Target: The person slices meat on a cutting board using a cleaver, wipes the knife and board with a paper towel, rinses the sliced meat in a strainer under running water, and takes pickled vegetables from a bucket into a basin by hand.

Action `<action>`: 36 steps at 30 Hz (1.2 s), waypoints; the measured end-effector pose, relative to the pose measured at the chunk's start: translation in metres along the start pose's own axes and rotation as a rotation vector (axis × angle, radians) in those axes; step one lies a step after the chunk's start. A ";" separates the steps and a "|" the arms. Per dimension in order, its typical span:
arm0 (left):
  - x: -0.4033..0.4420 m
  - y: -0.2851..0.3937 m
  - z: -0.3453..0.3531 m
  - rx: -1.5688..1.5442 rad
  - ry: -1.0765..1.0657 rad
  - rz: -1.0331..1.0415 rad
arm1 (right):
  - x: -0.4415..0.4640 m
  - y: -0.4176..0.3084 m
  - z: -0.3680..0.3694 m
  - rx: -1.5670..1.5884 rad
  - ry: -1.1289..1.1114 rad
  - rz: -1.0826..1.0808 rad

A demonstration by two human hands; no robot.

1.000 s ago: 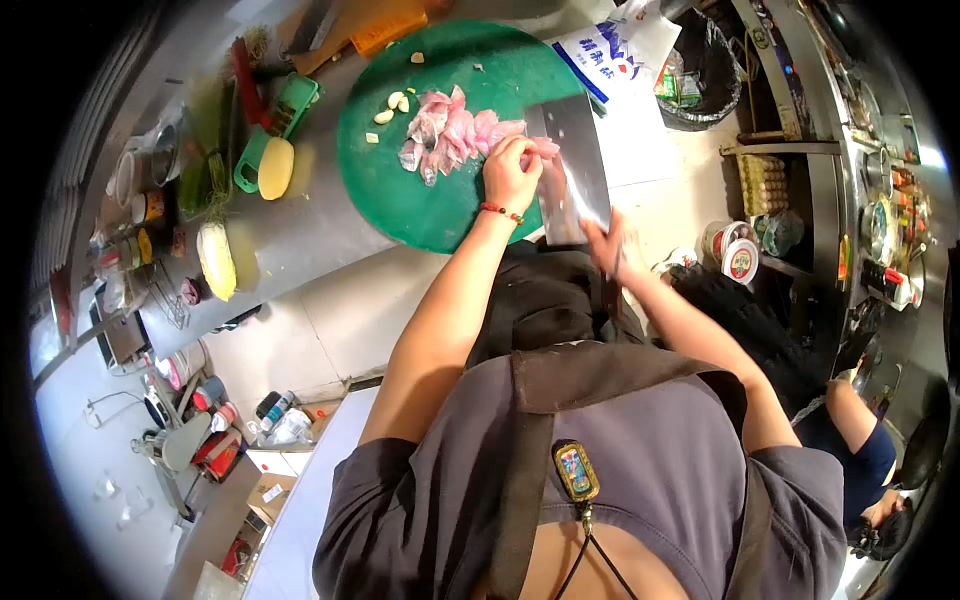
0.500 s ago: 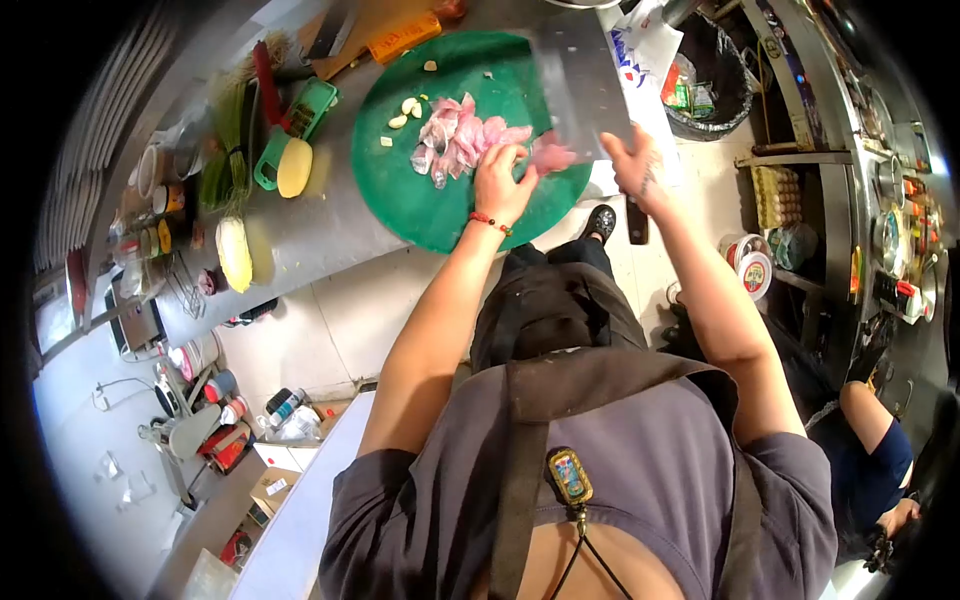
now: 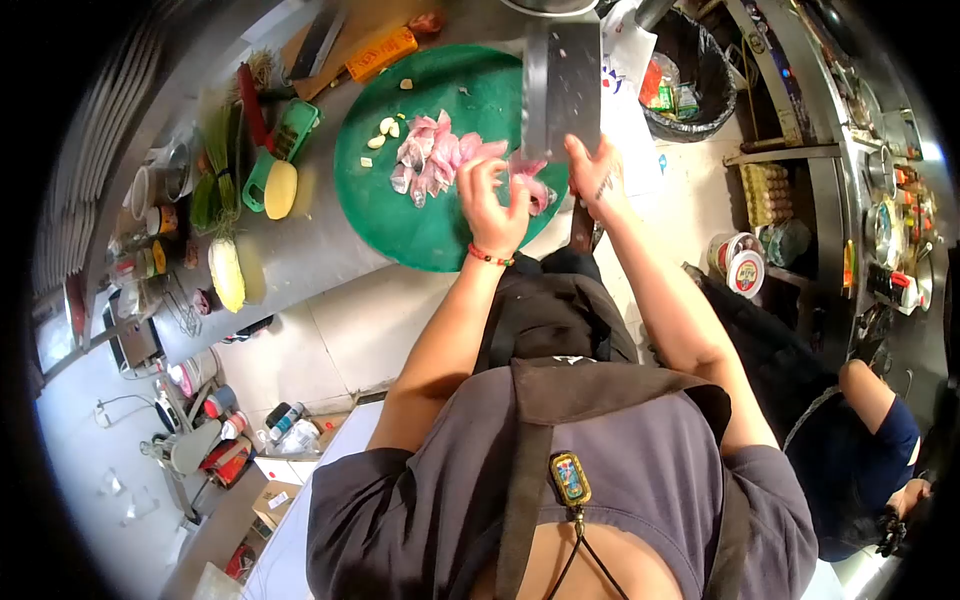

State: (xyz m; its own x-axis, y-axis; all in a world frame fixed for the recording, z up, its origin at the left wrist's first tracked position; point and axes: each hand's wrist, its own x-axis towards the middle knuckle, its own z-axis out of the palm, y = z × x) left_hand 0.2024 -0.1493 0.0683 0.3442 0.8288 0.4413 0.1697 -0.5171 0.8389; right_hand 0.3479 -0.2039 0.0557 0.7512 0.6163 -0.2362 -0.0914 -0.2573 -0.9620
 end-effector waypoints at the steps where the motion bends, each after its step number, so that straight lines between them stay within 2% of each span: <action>1: 0.001 0.003 -0.004 0.057 0.078 0.029 | 0.003 -0.009 0.007 0.009 0.000 0.008; 3: 0.003 0.003 -0.011 0.156 0.108 0.046 | 0.013 -0.022 0.019 0.130 -0.037 -0.069; 4: 0.003 0.002 -0.012 0.163 0.015 0.077 | 0.017 -0.027 0.023 0.172 -0.051 -0.094; 6: 0.001 -0.003 -0.006 0.233 -0.113 0.155 | 0.029 -0.030 0.021 -0.128 0.012 -0.221; 7: -0.009 -0.002 -0.002 0.253 -0.260 -0.032 | 0.033 -0.027 0.015 -0.084 0.007 -0.258; 8: -0.017 -0.003 0.001 0.277 -0.339 -0.109 | 0.036 -0.024 0.008 -0.041 0.002 -0.295; 9: -0.024 -0.006 0.006 0.300 -0.420 -0.188 | 0.032 -0.031 -0.001 -0.045 0.001 -0.223; 11: -0.039 -0.029 0.023 0.282 -0.352 -0.121 | 0.011 -0.057 -0.022 -0.087 -0.004 0.006; 13: -0.032 -0.022 0.027 0.098 -0.243 -0.215 | -0.005 -0.053 -0.036 0.038 -0.049 0.020; 15: -0.015 -0.014 0.011 0.004 -0.173 -0.296 | -0.020 -0.038 -0.059 -0.010 -0.146 0.116; 16: -0.007 -0.020 -0.001 0.051 -0.146 -0.237 | -0.028 -0.024 -0.067 -0.038 -0.141 0.150; 17: 0.001 -0.031 -0.015 0.138 -0.158 -0.183 | -0.040 -0.017 -0.071 -0.051 -0.144 0.190; 19: 0.021 -0.039 -0.044 0.440 -0.176 0.088 | -0.061 -0.006 -0.077 -0.030 -0.186 0.259; 23: 0.031 -0.050 -0.018 0.310 -0.141 0.160 | -0.085 0.024 -0.079 0.056 -0.210 0.398; 25: 0.025 -0.060 0.012 0.122 -0.307 0.042 | -0.088 0.038 -0.076 0.095 -0.221 0.458; 29: 0.020 -0.074 0.033 0.240 -0.367 0.104 | -0.090 0.034 -0.066 0.090 -0.221 0.487; 34: 0.022 -0.065 0.031 0.106 -0.442 -0.134 | -0.069 0.021 -0.039 -0.051 -0.173 0.359; 36: 0.026 -0.061 0.032 0.133 -0.446 -0.135 | -0.042 0.023 -0.030 -0.101 -0.169 0.329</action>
State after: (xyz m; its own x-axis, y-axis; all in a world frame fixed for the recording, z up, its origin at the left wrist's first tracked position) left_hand 0.2301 -0.1029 0.0182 0.6683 0.7329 0.1275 0.3464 -0.4583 0.8185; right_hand 0.3339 -0.2578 0.0471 0.5733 0.6006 -0.5573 -0.2383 -0.5286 -0.8147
